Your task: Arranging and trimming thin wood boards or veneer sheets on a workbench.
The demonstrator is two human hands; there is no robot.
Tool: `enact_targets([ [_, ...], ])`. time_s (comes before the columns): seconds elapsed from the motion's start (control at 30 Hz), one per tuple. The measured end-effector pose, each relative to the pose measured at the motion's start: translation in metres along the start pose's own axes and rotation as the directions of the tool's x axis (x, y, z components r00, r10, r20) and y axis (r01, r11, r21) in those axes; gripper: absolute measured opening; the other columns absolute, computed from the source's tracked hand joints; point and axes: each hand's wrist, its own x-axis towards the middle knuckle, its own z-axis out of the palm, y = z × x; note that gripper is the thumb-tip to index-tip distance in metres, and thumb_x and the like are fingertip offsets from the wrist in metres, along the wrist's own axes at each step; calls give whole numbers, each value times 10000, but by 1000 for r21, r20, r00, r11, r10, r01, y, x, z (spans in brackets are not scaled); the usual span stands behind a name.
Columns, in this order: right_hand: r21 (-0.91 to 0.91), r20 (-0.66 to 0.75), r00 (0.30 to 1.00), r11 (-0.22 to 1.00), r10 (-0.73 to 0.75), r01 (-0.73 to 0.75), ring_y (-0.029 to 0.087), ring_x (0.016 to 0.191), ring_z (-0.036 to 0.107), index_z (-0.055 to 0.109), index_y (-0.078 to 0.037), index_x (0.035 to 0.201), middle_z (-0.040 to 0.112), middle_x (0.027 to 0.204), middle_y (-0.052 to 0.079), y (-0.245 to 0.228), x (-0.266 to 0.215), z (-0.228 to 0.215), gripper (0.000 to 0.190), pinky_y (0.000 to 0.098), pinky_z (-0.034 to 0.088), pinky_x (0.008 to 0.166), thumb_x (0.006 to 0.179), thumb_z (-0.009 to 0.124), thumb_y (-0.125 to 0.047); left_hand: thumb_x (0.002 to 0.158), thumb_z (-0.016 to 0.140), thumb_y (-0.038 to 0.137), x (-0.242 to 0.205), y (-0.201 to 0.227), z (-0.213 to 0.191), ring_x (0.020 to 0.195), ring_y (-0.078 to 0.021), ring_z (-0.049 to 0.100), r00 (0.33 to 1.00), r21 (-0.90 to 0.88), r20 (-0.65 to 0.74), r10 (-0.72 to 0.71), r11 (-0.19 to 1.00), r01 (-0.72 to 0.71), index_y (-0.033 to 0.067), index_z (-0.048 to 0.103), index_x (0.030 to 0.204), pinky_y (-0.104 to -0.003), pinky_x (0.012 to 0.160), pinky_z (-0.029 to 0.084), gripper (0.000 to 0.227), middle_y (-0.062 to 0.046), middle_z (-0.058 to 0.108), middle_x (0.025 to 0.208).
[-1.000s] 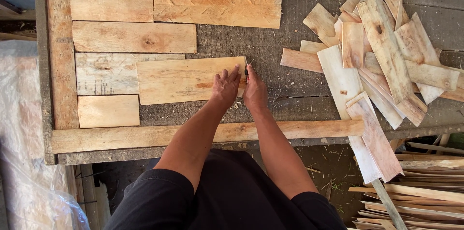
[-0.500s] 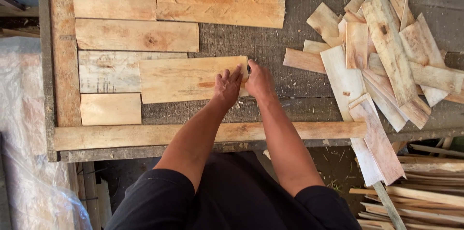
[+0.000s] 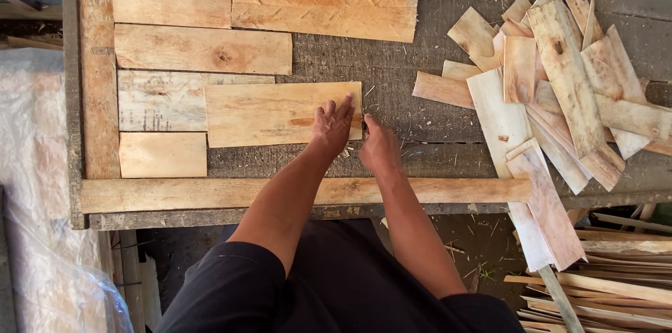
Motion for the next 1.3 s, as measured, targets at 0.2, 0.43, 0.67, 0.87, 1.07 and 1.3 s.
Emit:
enact_targets([
  [0.2,27,67,993,995,97,-99,390,950,747,522,-91,1466,738,1087,232,0,-32,-3,600,478,608,839,891,649,22,947,597,194,-4,2,7,1428,-342,345,1000,-8,-24,-9,1000,9,136,266,1624,-465,954,449,756,-36,30,1733],
  [0.43,0,79,996,999,45,-45,411,970,723,548,-170,1466,741,1063,232,30,-30,-8,565,512,569,848,919,639,-56,940,590,174,13,-3,18,1426,-348,350,993,36,-118,-8,999,13,142,314,1591,-516,950,451,708,-35,47,1718],
  [0.67,229,-60,995,972,75,-59,396,985,728,463,-179,1500,728,1143,186,19,17,23,520,487,566,865,994,556,-105,925,606,157,5,-1,17,1406,-343,387,993,-8,-120,-6,1000,5,127,370,1565,-493,927,469,682,-43,105,1723],
  [0.87,250,-274,960,959,-61,132,434,1032,703,478,-120,1500,713,1162,238,20,35,44,565,519,555,858,952,575,-19,910,624,154,-2,-3,1,1373,-331,412,994,-14,-105,3,1000,-4,133,362,1578,-474,919,474,718,-39,113,1724],
  [1.07,266,-261,965,958,-31,102,419,1042,710,459,-103,1511,716,1175,237,18,36,50,546,500,567,860,981,565,-31,908,626,157,-2,-4,1,1394,-337,382,998,12,-69,7,1000,-6,133,299,1604,-478,952,463,769,-43,62,1723],
  [1.3,96,-115,992,995,51,-40,413,962,731,444,-82,1528,733,1080,251,-1,47,26,601,513,586,834,941,548,-3,914,644,163,-4,0,-9,1451,-351,326,1000,37,20,5,999,-5,124,225,1635,-482,1008,449,835,-65,-12,1730],
])
